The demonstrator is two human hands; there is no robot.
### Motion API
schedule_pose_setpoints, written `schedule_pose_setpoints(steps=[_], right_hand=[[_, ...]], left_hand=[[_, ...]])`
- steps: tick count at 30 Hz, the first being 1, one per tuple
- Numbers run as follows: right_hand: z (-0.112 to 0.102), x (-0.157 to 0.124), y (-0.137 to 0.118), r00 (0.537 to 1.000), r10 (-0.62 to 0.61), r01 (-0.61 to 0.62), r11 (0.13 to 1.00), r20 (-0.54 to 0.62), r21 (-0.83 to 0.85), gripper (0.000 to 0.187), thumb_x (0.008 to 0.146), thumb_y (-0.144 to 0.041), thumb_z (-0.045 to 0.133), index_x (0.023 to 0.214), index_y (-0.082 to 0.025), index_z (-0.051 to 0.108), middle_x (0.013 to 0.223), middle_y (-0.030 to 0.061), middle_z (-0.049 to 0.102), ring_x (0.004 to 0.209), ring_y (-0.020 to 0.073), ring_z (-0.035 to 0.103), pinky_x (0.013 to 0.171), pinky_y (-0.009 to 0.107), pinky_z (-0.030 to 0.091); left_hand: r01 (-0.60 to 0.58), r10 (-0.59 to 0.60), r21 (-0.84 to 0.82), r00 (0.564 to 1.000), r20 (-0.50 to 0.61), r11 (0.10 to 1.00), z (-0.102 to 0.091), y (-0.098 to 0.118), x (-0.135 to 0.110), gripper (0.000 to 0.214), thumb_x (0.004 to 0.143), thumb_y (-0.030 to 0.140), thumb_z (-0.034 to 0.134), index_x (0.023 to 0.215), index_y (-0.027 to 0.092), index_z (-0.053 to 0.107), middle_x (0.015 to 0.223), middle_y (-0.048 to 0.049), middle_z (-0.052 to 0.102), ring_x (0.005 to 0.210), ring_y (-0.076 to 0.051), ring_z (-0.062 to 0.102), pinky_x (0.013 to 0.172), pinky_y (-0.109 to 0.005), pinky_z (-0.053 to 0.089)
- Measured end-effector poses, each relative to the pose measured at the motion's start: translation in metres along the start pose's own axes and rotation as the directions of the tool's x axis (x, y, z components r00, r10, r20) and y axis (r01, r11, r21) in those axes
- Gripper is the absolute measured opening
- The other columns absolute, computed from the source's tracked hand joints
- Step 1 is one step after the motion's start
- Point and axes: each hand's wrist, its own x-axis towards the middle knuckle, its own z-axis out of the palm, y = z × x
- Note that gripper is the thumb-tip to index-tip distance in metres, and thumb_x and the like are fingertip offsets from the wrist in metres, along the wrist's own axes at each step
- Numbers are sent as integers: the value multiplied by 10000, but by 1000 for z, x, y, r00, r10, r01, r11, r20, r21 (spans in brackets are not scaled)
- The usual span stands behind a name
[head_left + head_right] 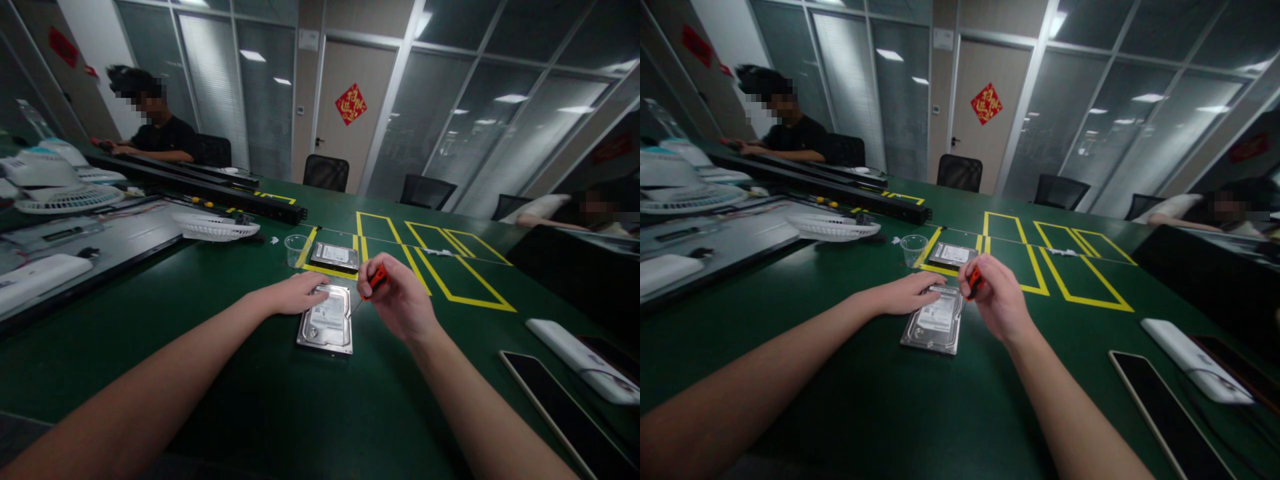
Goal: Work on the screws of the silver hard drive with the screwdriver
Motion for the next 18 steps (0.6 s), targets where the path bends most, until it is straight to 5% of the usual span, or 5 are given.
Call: schedule_pose_setpoints(steps=[18], right_hand=[[0,-1,0,1000,17,-17,1000,1,10,154,944,-345,645,850,-224,659,812,32,637,634,149,478,610,311,348]], left_hand=[[-13,13,19,1000,-5,1000,1,-1,0,417,1058,505,444,1350,232,565,1394,-112,618,1266,-281,581,1080,-408,435]])
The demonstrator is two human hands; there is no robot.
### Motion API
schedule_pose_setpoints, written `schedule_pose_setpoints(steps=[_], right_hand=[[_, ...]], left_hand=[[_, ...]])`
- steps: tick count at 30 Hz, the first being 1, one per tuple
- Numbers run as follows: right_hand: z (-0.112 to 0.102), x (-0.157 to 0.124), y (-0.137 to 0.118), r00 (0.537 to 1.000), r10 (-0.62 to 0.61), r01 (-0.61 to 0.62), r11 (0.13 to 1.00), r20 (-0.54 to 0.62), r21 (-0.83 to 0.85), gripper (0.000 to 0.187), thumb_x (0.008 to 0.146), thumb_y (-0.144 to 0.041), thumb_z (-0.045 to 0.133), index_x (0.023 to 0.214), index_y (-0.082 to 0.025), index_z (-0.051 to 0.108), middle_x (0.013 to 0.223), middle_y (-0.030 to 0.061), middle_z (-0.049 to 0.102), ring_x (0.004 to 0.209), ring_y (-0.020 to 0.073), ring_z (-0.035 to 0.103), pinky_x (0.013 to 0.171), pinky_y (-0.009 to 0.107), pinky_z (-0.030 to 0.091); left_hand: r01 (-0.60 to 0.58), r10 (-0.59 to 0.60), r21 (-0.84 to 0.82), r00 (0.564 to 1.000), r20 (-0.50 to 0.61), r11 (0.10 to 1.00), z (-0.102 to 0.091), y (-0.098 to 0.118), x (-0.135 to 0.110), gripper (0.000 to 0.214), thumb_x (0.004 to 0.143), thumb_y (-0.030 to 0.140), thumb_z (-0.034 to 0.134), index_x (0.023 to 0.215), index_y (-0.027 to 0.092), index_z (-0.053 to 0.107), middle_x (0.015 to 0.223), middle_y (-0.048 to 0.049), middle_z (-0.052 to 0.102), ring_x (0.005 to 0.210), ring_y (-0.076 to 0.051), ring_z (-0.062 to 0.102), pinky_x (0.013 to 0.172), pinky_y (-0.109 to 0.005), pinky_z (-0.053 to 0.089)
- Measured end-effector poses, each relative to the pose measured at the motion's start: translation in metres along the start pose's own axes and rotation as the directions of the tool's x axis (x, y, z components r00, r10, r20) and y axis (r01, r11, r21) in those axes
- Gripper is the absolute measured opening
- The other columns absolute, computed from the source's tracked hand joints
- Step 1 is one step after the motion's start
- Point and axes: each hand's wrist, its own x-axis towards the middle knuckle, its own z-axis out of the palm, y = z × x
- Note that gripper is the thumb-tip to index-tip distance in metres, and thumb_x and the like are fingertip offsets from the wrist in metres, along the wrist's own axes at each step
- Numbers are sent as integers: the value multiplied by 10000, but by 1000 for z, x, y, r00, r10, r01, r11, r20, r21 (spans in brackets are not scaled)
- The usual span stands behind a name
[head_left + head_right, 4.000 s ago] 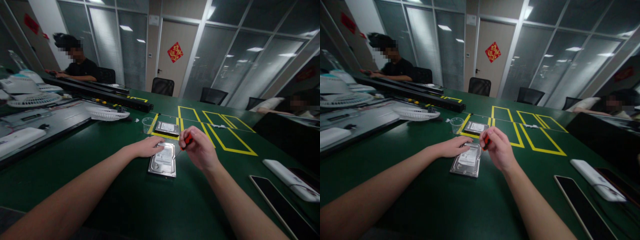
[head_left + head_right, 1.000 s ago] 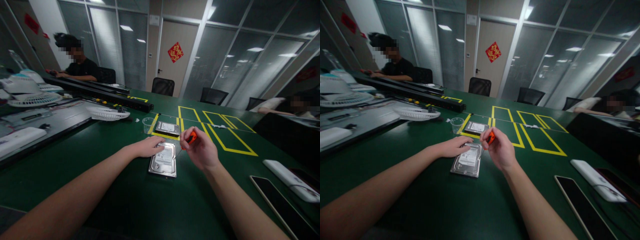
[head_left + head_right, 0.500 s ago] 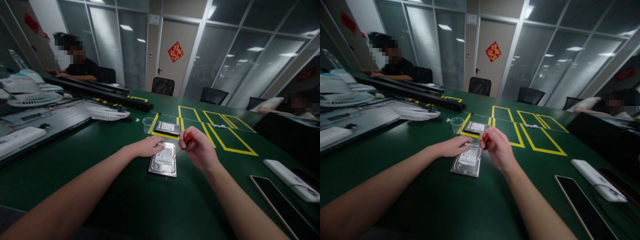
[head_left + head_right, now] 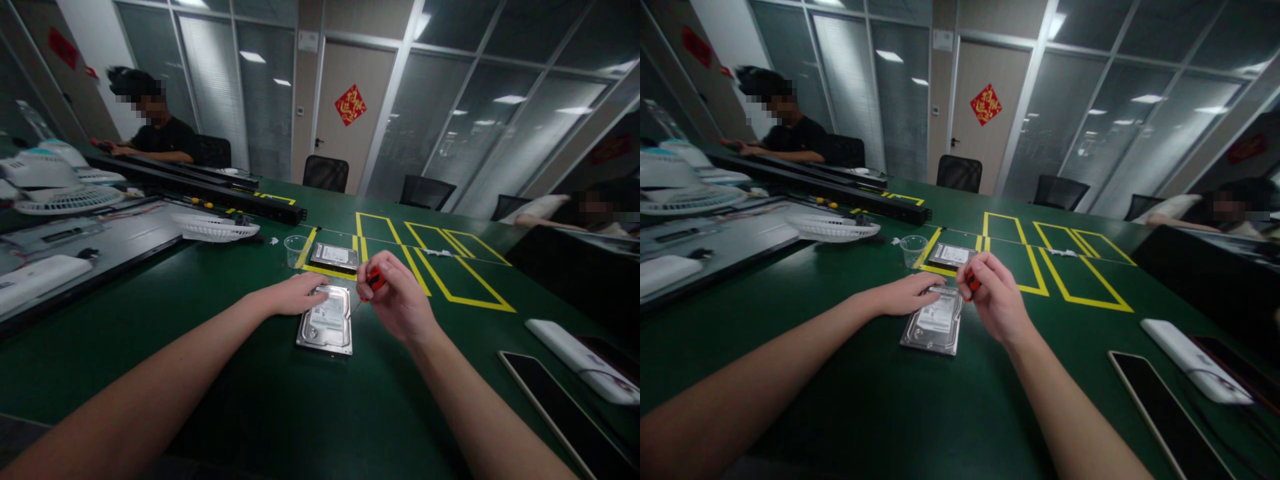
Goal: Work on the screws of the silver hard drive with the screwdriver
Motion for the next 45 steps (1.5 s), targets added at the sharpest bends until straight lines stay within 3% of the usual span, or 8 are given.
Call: schedule_pose_setpoints(steps=[6,14,34,45], right_hand=[[-1,0,1,1000,-20,20,1000,-6,-24,224,971,-393,612,910,-210,726,796,44,630,653,158,480,618,313,359],[1,2,-2,1000,1,0,998,-21,56,390,998,-451,507,777,-201,708,719,47,582,610,161,450,626,320,355],[-2,1,1,999,-30,29,999,31,29,233,993,-321,573,826,-194,675,822,38,632,655,148,539,631,301,368],[-1,1,1,1000,-20,19,998,18,64,193,984,-286,571,846,-201,677,811,33,656,591,125,498,597,290,331]], left_hand=[[18,-18,-12,1000,5,1000,-3,4,-1,424,1053,508,447,1350,232,570,1398,-112,617,1268,-285,581,1071,-414,441],[40,-39,-11,999,25,999,-4,7,-1,453,1050,503,443,1380,214,557,1417,-118,610,1284,-296,571,1078,-413,433],[23,-22,-12,1000,20,1000,-6,10,-1,419,1052,478,444,1343,204,570,1390,-123,619,1260,-287,580,1065,-417,441],[25,-25,-10,1000,19,1000,-3,5,0,436,1053,495,446,1369,216,560,1408,-114,613,1274,-279,576,1069,-408,433]])
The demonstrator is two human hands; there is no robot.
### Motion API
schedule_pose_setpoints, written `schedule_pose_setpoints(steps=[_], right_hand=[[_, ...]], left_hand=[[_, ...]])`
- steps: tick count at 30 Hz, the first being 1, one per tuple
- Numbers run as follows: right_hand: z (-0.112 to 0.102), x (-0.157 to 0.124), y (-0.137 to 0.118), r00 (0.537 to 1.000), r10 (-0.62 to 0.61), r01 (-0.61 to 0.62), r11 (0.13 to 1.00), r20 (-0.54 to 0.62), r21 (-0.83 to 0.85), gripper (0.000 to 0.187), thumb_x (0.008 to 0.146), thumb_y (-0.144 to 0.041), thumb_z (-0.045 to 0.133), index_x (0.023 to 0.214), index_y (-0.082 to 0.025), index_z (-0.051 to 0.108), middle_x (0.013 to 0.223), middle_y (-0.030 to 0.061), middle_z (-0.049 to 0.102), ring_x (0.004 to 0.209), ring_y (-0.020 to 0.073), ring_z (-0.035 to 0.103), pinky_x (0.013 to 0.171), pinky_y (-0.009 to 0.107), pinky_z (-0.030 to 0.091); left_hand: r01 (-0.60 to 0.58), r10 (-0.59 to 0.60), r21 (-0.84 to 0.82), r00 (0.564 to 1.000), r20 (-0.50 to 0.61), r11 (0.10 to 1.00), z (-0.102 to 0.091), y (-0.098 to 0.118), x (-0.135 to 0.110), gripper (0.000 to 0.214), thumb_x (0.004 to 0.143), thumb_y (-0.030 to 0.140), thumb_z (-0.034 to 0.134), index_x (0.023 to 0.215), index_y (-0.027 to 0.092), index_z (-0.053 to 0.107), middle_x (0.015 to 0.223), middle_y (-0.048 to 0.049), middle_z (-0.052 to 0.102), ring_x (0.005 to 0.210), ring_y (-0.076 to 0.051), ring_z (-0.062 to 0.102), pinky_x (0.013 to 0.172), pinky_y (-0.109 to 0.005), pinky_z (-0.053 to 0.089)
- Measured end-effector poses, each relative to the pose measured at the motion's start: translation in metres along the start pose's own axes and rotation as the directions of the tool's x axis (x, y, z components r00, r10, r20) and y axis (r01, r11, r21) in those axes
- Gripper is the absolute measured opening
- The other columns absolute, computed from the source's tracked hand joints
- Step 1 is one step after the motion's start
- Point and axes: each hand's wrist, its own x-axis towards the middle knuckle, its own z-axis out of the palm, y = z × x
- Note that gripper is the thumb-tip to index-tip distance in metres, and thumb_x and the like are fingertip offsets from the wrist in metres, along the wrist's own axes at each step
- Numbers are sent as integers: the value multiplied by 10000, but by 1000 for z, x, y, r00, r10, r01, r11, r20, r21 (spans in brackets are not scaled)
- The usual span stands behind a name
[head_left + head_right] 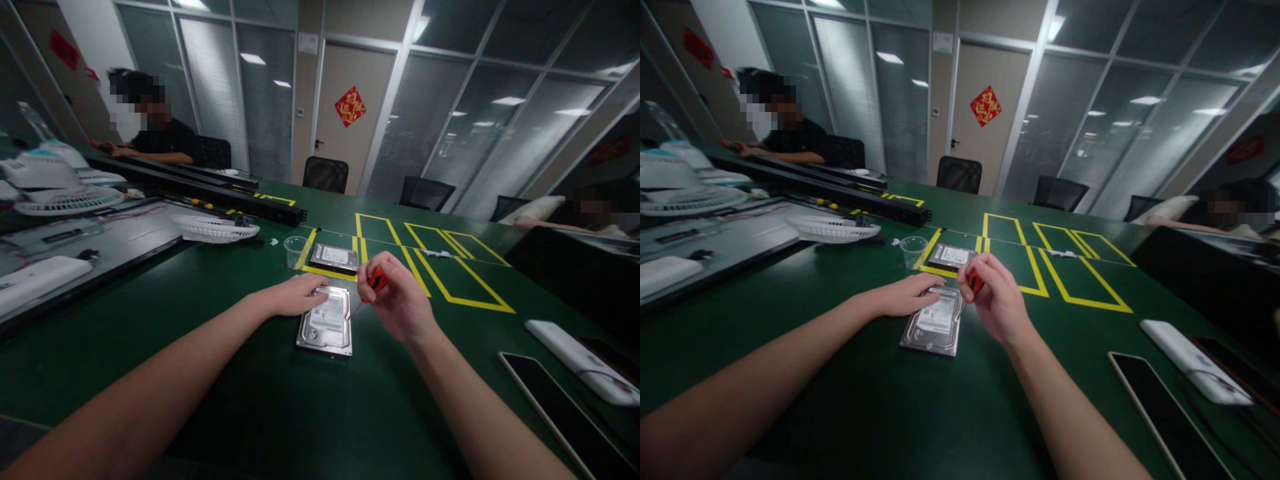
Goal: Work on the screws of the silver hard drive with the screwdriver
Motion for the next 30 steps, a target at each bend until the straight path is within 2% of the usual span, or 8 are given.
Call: schedule_pose_setpoints(steps=[3,8,16,20,30], right_hand=[[-1,1,0,1000,-3,3,1000,-13,-14,276,1003,-349,546,869,-190,726,746,36,645,583,128,478,589,287,333],[-2,2,0,998,26,-25,999,-53,19,474,1024,-463,473,803,-172,774,657,52,621,572,146,480,588,299,352],[2,2,-1,999,39,-39,999,-31,30,387,996,-394,563,732,-163,727,687,39,598,584,133,491,587,287,344],[1,2,0,999,30,-30,999,-25,12,365,1012,-383,536,762,-176,704,728,39,611,610,142,516,600,291,362],[1,0,1,1000,5,-7,997,-19,-82,240,969,-372,612,802,-203,647,792,26,640,640,149,544,614,301,388]], left_hand=[[4,-4,5,1000,-1,1000,0,1,0,439,1048,483,453,1365,202,564,1402,-121,616,1275,-284,576,1077,-418,431],[16,-16,9,1000,10,1000,-2,5,0,439,1047,468,451,1373,194,556,1416,-125,605,1293,-287,565,1092,-418,425],[11,-11,8,1000,7,1000,-2,4,-1,448,1052,485,442,1377,199,560,1415,-122,609,1289,-284,570,1089,-405,427],[10,-10,7,1000,4,1000,-1,2,-1,447,1052,498,446,1369,206,565,1422,-122,604,1293,-285,565,1089,-411,426],[-4,4,-12,1000,-7,1000,-1,2,-1,420,1055,494,444,1350,223,572,1394,-115,619,1257,-283,580,1051,-412,441]])
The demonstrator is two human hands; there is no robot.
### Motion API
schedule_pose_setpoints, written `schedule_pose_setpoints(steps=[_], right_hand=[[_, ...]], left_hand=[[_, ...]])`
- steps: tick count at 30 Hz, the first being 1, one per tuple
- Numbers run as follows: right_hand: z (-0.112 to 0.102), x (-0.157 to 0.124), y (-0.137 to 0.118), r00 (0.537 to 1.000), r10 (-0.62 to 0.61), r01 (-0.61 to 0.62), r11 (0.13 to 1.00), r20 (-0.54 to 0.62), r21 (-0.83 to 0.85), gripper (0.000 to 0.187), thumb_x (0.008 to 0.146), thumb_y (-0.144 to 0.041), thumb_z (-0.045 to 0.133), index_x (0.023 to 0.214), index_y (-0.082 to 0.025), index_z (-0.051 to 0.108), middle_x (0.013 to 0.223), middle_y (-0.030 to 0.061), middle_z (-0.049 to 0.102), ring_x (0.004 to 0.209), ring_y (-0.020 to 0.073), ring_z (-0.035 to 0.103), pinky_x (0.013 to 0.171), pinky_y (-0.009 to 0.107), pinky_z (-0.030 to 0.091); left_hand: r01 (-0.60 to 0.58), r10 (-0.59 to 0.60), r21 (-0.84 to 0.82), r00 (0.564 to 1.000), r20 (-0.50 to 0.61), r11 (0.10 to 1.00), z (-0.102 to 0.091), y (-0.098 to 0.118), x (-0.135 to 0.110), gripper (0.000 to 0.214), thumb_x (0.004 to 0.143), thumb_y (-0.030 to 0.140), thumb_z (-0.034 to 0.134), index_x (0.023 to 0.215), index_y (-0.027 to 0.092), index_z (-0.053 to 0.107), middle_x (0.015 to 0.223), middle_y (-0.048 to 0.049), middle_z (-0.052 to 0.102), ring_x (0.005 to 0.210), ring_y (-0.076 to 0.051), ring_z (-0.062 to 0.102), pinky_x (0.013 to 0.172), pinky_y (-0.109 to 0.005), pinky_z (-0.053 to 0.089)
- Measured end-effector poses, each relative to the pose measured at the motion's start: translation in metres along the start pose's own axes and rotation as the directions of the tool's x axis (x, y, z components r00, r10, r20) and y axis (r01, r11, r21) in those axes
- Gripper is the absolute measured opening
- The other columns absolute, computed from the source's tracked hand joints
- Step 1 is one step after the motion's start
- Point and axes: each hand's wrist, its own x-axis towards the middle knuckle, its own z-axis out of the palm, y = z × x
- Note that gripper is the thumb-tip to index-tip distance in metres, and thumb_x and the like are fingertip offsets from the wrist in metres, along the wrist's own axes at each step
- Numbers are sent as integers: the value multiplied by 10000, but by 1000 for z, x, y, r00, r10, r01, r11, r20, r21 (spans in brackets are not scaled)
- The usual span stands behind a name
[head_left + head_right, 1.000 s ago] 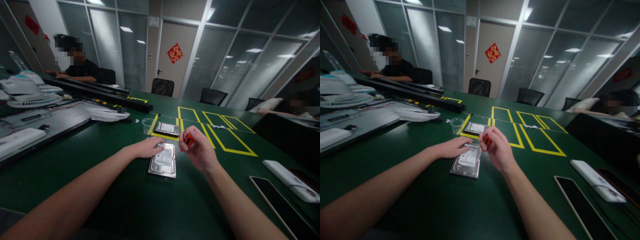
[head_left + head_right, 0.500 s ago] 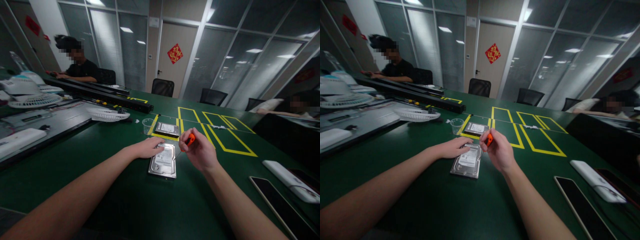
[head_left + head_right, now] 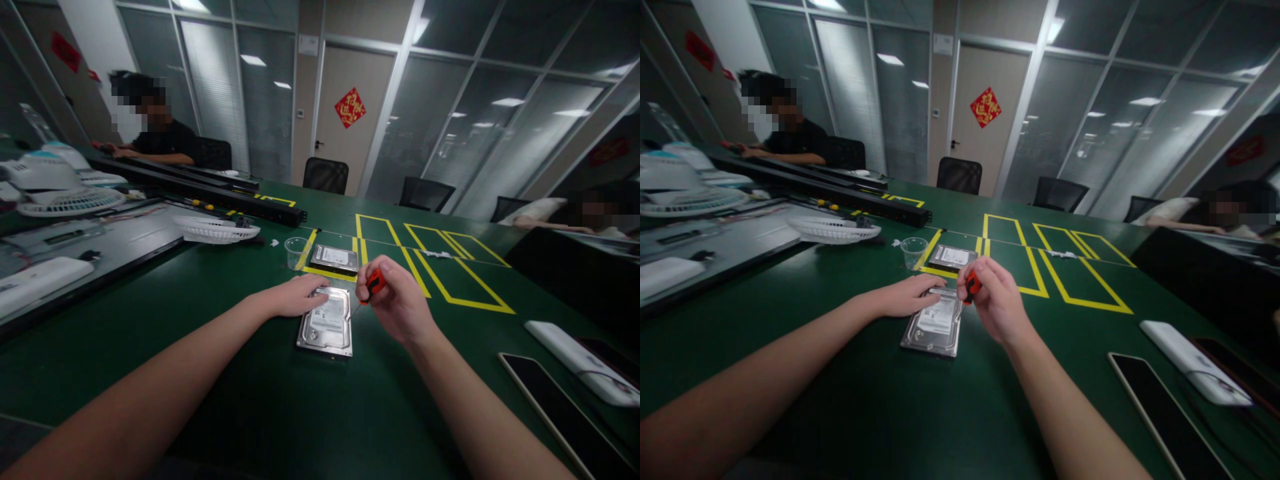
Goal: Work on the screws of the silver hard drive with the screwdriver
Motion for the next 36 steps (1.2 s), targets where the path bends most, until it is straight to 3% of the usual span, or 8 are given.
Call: schedule_pose_setpoints(steps=[13,23,31,36], right_hand=[[0,1,0,999,5,-4,1000,-43,7,258,971,-384,607,870,-180,730,786,43,632,603,138,497,586,298,371],[0,1,-2,999,-22,21,999,-23,-45,239,981,-351,589,800,-212,658,771,38,615,670,171,536,632,320,387],[2,0,-2,1000,-7,7,1000,-18,18,151,968,-331,623,861,-225,639,821,21,652,598,135,476,603,300,336],[2,1,-2,1000,-1,0,1000,-31,-9,376,990,-516,526,853,-219,712,691,30,592,594,167,436,605,324,346]], left_hand=[[3,-3,16,1000,-1,1000,0,0,0,421,1055,476,449,1357,205,563,1398,-119,614,1274,-280,576,1080,-400,428],[-4,4,11,1000,0,1000,0,0,0,410,1056,484,441,1341,220,572,1402,-121,616,1267,-286,580,1069,-423,436],[5,-5,2,1000,3,1000,0,0,0,429,1054,495,444,1353,216,571,1391,-117,623,1257,-286,583,1061,-425,439],[1,-1,5,1000,5,1000,-1,3,0,424,1050,487,444,1349,216,574,1387,-120,626,1244,-291,590,1054,-427,444]])
